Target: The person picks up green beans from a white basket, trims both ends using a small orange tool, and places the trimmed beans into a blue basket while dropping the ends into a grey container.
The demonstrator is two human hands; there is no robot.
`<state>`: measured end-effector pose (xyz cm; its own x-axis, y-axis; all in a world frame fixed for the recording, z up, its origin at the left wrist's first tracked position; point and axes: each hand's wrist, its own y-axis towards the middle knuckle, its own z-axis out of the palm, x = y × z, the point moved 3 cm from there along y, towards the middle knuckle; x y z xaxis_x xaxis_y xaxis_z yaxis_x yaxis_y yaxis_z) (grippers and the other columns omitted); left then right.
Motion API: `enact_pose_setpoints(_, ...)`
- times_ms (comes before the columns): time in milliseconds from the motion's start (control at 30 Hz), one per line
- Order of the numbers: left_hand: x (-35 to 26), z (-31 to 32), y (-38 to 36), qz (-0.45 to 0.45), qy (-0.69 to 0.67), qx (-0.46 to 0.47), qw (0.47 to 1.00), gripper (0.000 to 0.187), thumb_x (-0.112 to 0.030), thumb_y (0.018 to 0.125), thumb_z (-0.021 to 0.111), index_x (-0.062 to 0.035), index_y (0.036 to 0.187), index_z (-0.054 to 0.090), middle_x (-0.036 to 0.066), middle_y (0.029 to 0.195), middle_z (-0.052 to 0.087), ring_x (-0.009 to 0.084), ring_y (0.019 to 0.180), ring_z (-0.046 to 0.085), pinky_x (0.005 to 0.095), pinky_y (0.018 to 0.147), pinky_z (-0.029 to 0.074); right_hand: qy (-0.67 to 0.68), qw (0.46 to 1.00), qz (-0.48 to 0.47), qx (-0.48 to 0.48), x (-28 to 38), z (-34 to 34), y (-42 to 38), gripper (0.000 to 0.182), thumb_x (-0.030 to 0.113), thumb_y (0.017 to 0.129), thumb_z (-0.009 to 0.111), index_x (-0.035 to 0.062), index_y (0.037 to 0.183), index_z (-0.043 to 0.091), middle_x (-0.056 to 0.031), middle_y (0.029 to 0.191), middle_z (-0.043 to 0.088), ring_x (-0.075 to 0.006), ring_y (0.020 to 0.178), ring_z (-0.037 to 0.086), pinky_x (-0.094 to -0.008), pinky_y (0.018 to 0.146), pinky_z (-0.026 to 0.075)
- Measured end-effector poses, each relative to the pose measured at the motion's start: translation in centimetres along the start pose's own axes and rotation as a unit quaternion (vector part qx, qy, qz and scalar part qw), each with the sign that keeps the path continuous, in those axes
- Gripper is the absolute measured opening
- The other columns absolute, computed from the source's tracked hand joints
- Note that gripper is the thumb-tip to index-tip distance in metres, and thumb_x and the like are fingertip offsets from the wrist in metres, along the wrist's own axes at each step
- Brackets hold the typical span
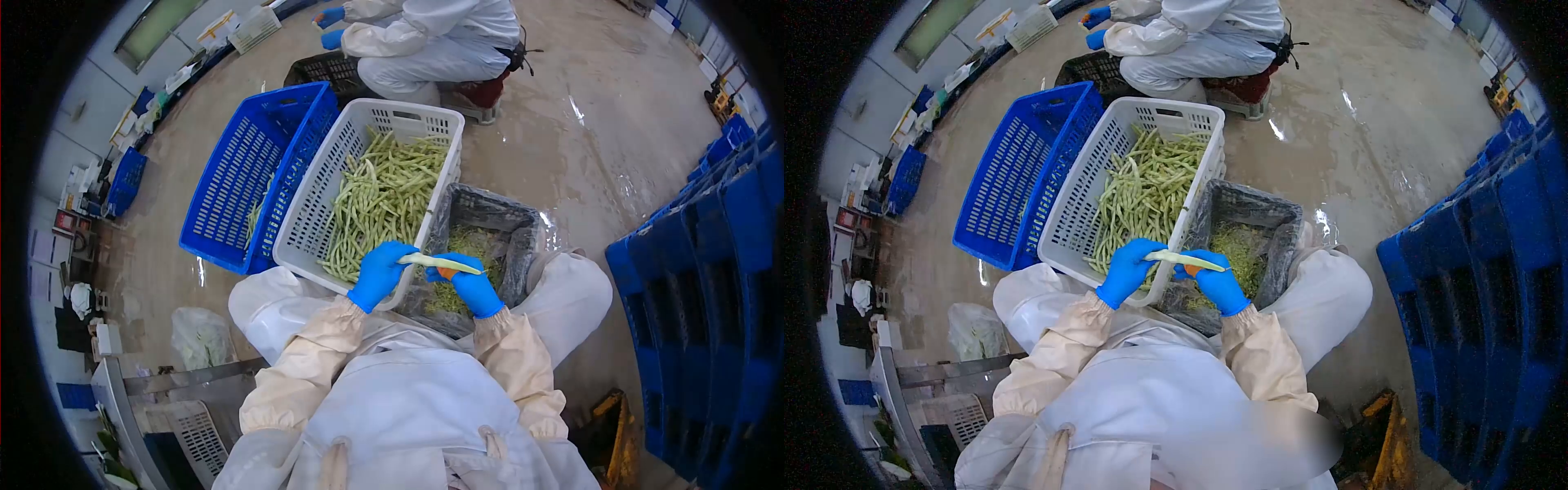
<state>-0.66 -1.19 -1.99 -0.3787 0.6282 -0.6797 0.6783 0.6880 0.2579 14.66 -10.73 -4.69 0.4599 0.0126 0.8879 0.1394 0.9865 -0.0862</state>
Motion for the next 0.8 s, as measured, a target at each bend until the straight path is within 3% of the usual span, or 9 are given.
enact_pose_setpoints(300, 0.8, 0.5, -0.4, -0.050, -0.028, 0.029, 0.998, 0.018, -0.012, 0.076, 0.062, -0.0090, 0.094, 0.066, 0.010, 0.081, 0.062, 0.0283, 0.075, 0.058, 0.0350, 0.064, 0.045, -0.034, 0.999, 0.028, -0.006, -1.5, -0.9, 0.3, 0.017, 0.000, 0.083, 0.051, -0.0060, 0.095, 0.061, -0.0123, 0.085, 0.063, -0.0188, 0.077, 0.061, -0.0320, 0.066, 0.054)
enact_pose_setpoints(433, 1.1, 0.9, -0.6, -0.048, -0.025, 0.016, 0.998, 0.018, -0.012, 0.076, 0.062, -0.0090, 0.094, 0.065, 0.010, 0.081, 0.061, 0.0285, 0.075, 0.058, 0.0353, 0.064, 0.045, -0.007, 0.999, 0.049, 0.004, -1.2, -0.7, 0.1, 0.021, 0.001, 0.083, 0.051, -0.0063, 0.101, 0.060, -0.0140, 0.091, 0.062, -0.0226, 0.083, 0.062, -0.0354, 0.070, 0.055)
enact_pose_setpoints(533, 0.8, 0.9, -0.7, -0.033, -0.009, 0.002, 0.999, 0.018, -0.012, 0.075, 0.063, -0.0091, 0.093, 0.065, 0.010, 0.081, 0.061, 0.0288, 0.075, 0.058, 0.0356, 0.064, 0.045, 0.036, 0.998, 0.054, -0.017, -0.6, -0.2, -0.1, 0.017, 0.000, 0.082, 0.052, -0.0063, 0.095, 0.061, -0.0126, 0.084, 0.063, -0.0200, 0.076, 0.062, -0.0326, 0.066, 0.055)
enact_pose_setpoints(733, 0.3, 1.1, -0.7, -0.010, 0.015, -0.002, 1.000, 0.018, -0.012, 0.075, 0.063, -0.0090, 0.093, 0.065, 0.011, 0.084, 0.061, 0.0293, 0.075, 0.058, 0.0353, 0.064, 0.045, -0.039, 0.998, 0.041, -0.036, -1.6, -1.1, 0.3, 0.013, 0.002, 0.081, 0.054, -0.0051, 0.088, 0.061, -0.0111, 0.079, 0.062, -0.0197, 0.072, 0.061, -0.0308, 0.058, 0.053)
enact_pose_setpoints(800, 0.4, 1.5, -0.7, -0.060, -0.067, -0.008, 0.996, 0.015, -0.012, 0.078, 0.062, -0.0068, 0.092, 0.065, 0.009, 0.086, 0.063, 0.0261, 0.075, 0.060, 0.0333, 0.064, 0.046, 0.029, 0.995, 0.058, -0.070, -1.9, -1.3, 0.4, 0.012, 0.005, 0.081, 0.054, -0.0032, 0.086, 0.061, -0.0094, 0.074, 0.060, -0.0175, 0.066, 0.058, -0.0291, 0.057, 0.051)
